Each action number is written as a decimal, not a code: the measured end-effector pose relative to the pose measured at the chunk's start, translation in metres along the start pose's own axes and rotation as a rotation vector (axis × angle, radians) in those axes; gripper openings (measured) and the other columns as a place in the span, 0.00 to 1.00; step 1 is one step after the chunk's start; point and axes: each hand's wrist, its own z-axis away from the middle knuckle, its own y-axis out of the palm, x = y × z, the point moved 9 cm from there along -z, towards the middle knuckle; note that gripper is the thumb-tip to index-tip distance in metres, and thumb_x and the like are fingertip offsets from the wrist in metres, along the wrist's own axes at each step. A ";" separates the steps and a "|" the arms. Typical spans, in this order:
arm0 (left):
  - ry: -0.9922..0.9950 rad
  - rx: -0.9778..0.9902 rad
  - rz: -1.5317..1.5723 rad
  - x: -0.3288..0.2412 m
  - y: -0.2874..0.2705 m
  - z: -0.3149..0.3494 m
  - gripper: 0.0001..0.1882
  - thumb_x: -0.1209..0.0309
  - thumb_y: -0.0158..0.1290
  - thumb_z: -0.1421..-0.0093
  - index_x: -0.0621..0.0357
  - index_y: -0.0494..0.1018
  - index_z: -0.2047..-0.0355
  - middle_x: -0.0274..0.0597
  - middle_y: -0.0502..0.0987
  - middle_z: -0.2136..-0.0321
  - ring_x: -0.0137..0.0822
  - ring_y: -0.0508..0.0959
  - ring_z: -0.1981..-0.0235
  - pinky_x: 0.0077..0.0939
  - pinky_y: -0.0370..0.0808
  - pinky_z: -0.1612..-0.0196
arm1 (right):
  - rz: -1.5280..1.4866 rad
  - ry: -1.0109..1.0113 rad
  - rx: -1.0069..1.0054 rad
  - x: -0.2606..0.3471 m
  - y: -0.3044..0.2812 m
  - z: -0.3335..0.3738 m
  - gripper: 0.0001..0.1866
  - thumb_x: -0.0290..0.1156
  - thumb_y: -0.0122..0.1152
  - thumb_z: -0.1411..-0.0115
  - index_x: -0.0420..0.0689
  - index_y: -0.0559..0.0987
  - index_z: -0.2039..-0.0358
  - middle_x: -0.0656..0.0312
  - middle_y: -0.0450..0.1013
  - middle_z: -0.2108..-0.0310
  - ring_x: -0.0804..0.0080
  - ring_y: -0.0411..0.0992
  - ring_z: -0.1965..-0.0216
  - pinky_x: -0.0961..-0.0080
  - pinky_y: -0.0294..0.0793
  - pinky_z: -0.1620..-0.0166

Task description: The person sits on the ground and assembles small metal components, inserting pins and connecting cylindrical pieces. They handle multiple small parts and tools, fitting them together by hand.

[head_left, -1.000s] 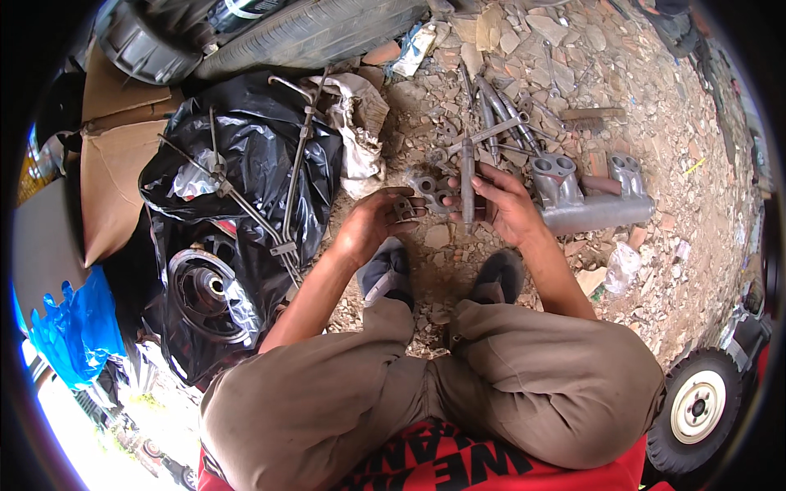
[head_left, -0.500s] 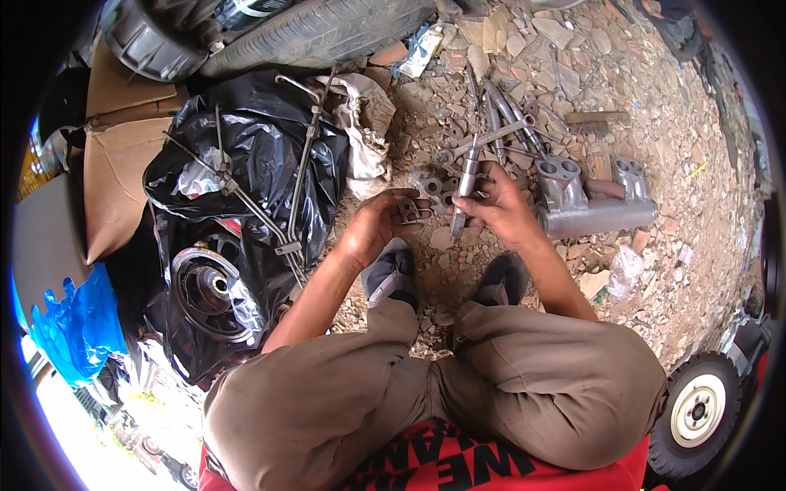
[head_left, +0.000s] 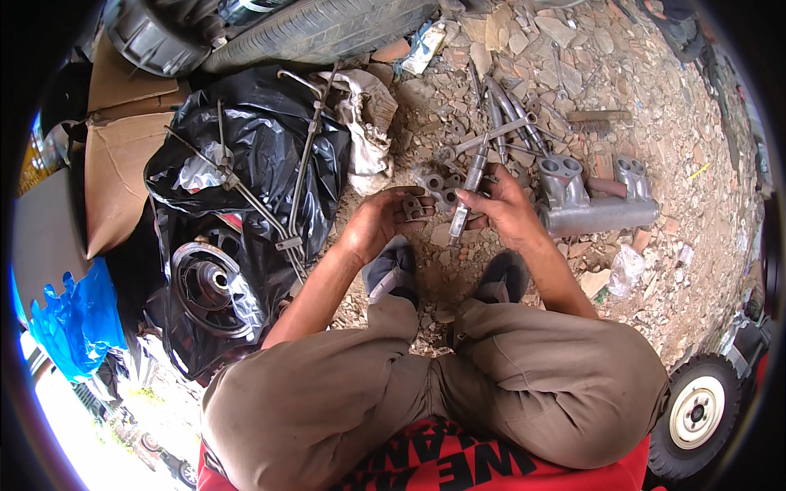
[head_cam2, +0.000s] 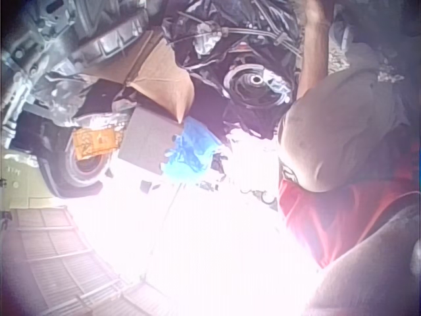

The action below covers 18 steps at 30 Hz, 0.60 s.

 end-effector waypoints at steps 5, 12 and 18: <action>-0.021 0.000 0.002 0.002 0.001 -0.001 0.24 0.62 0.39 0.32 0.66 0.66 0.42 0.55 0.75 0.47 0.47 0.75 0.45 0.41 0.70 0.43 | -0.174 0.135 -0.004 -0.001 0.006 0.006 0.24 0.29 0.64 0.39 0.37 0.64 0.46 0.52 0.75 0.58 0.60 0.80 0.60 0.59 0.86 0.64; -0.019 -0.001 0.002 0.003 0.000 0.000 0.25 0.62 0.39 0.32 0.67 0.66 0.42 0.55 0.75 0.47 0.47 0.75 0.45 0.42 0.70 0.43 | -0.178 0.160 -0.015 -0.007 0.002 0.006 0.23 0.31 0.65 0.38 0.37 0.67 0.47 0.54 0.75 0.57 0.61 0.79 0.59 0.57 0.85 0.62; -0.013 0.013 -0.002 0.001 0.004 0.001 0.25 0.61 0.38 0.31 0.67 0.66 0.42 0.55 0.75 0.47 0.47 0.75 0.45 0.42 0.70 0.43 | -0.239 0.221 -0.020 -0.014 0.000 0.006 0.18 0.34 0.65 0.38 0.40 0.72 0.52 0.58 0.77 0.59 0.65 0.80 0.59 0.67 0.84 0.64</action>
